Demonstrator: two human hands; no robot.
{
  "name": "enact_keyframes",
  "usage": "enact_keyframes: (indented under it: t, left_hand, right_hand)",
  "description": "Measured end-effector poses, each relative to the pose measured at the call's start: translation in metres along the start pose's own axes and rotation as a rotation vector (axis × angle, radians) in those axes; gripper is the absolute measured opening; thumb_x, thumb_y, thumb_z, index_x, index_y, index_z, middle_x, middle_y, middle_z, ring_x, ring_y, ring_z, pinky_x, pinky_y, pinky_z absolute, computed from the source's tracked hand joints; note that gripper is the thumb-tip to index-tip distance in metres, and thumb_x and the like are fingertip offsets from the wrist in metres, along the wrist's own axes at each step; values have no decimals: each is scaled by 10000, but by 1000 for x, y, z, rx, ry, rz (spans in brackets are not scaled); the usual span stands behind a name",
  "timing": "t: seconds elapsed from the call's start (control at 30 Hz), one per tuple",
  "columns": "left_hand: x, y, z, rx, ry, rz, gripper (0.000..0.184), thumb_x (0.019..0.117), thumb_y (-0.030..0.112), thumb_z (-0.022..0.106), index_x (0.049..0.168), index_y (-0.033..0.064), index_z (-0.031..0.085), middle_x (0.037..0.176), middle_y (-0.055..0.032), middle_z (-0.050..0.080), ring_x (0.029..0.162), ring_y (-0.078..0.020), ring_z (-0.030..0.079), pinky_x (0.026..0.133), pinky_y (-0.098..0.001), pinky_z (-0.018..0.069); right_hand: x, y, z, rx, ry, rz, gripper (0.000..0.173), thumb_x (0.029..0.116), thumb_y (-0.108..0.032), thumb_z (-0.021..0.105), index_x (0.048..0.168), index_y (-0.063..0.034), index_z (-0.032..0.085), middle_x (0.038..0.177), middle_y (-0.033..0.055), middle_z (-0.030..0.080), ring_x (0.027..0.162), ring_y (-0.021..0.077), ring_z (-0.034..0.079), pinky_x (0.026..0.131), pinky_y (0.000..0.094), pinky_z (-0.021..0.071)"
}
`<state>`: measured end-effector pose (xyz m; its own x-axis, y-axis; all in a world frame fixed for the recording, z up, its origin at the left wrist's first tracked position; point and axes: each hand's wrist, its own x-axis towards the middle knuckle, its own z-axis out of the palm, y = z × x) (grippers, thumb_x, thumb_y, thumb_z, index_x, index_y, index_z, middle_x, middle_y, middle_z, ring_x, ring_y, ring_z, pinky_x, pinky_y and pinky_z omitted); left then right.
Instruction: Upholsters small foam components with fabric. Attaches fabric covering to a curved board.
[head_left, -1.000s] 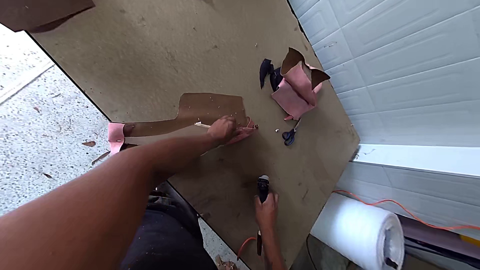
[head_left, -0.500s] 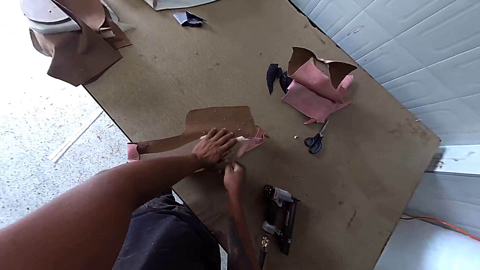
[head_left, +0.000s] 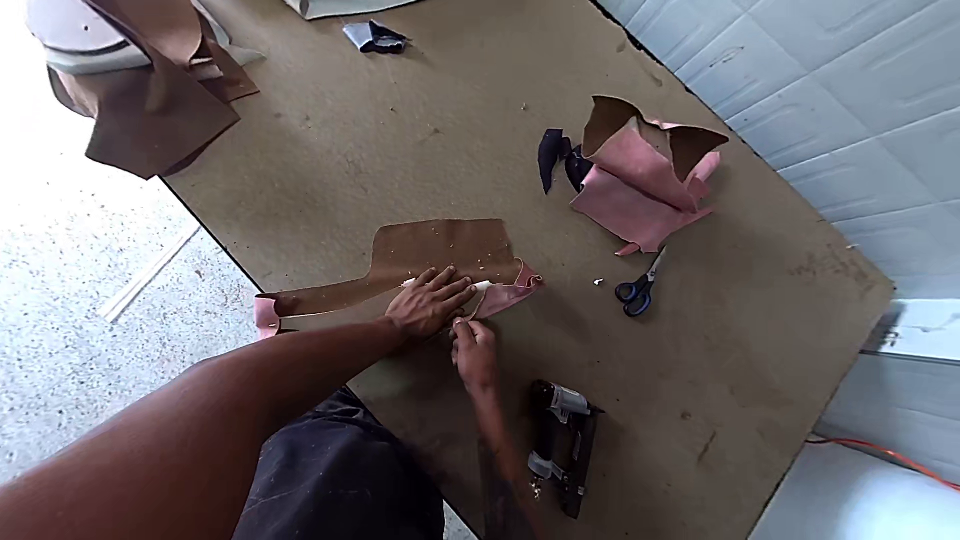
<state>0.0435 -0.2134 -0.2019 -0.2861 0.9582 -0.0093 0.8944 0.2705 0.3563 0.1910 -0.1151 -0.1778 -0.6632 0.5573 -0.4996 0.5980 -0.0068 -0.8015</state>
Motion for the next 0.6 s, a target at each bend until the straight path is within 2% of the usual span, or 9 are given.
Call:
enact_keyframes:
  t: [0.07, 0.13, 0.2, 0.27, 0.4, 0.43, 0.5, 0.53, 0.6]
  left_hand:
    - [-4, -5, 2, -121, 46, 16, 457, 1116, 343, 320, 1536, 279, 489, 1617, 68, 447, 1544, -181, 325, 1265, -447, 286]
    - [-8, -10, 0, -222, 83, 28, 397, 1063, 342, 393, 1338, 208, 646, 1539, 62, 538, 1498, -135, 401, 1258, -401, 309]
    - [-10, -11, -4, -220, 62, 52, 428, 975, 493, 499, 1186, 184, 706, 1544, 32, 533, 1490, -164, 415, 1241, -433, 329]
    - [-10, -11, -5, -199, 35, 64, 567, 880, 650, 571, 1169, 180, 703, 1563, 8, 506, 1493, -198, 408, 1234, -460, 339]
    - [-9, -14, -5, -153, -5, 91, 455, 1030, 525, 510, 1094, 132, 729, 1570, -9, 489, 1497, -227, 398, 1240, -457, 334]
    - [-9, -14, -6, -146, -10, 102, 443, 1054, 482, 483, 1065, 122, 742, 1570, -14, 491, 1494, -231, 404, 1240, -455, 334]
    - [-7, -13, -5, -152, 22, 112, 477, 1087, 441, 421, 985, 107, 746, 1547, -18, 520, 1475, -226, 435, 1232, -447, 356]
    - [-6, -12, -4, -156, 38, 108, 498, 1093, 447, 405, 966, 106, 744, 1537, -15, 531, 1468, -220, 446, 1230, -442, 362]
    - [-7, -12, -2, -164, 58, 93, 497, 1096, 436, 403, 958, 106, 748, 1526, -10, 545, 1460, -212, 459, 1229, -431, 370]
  right_hand:
    - [6, -12, -6, 40, -67, 54, 406, 1076, -369, 491, 886, -54, 663, 602, 67, 530, 457, 186, 499, 453, 357, 485]
    - [9, -25, -9, 18, -104, 89, 396, 1073, -371, 488, 896, -64, 664, 616, 55, 510, 465, 165, 473, 450, 334, 458]
    - [8, -37, -16, -104, -117, 144, 384, 1059, -403, 500, 872, -102, 648, 633, 37, 496, 498, 144, 454, 469, 320, 413]
    - [8, -47, -21, -257, -129, 184, 380, 1036, -429, 515, 839, -129, 640, 620, 27, 475, 483, 131, 411, 451, 308, 356]
    - [0, -53, -22, -355, -120, 176, 411, 995, -494, 576, 772, -149, 594, 597, 53, 461, 444, 168, 387, 424, 341, 320]
    - [-5, -48, -22, -294, -97, 127, 358, 1000, -486, 599, 850, -165, 645, 615, 43, 497, 450, 157, 420, 419, 323, 352]
    - [-22, -40, -36, -145, -18, -5, 283, 1040, -374, 595, 1182, -160, 715, 820, 59, 671, 620, 185, 616, 541, 351, 543]
    - [-33, -31, -50, -135, 96, -47, 304, 1051, -341, 576, 1248, -144, 700, 920, 66, 718, 729, 208, 687, 624, 391, 604]
    - [-69, 3, -87, -227, 416, -56, 332, 1050, -322, 566, 1245, -85, 693, 1039, 86, 737, 897, 222, 727, 773, 441, 633]
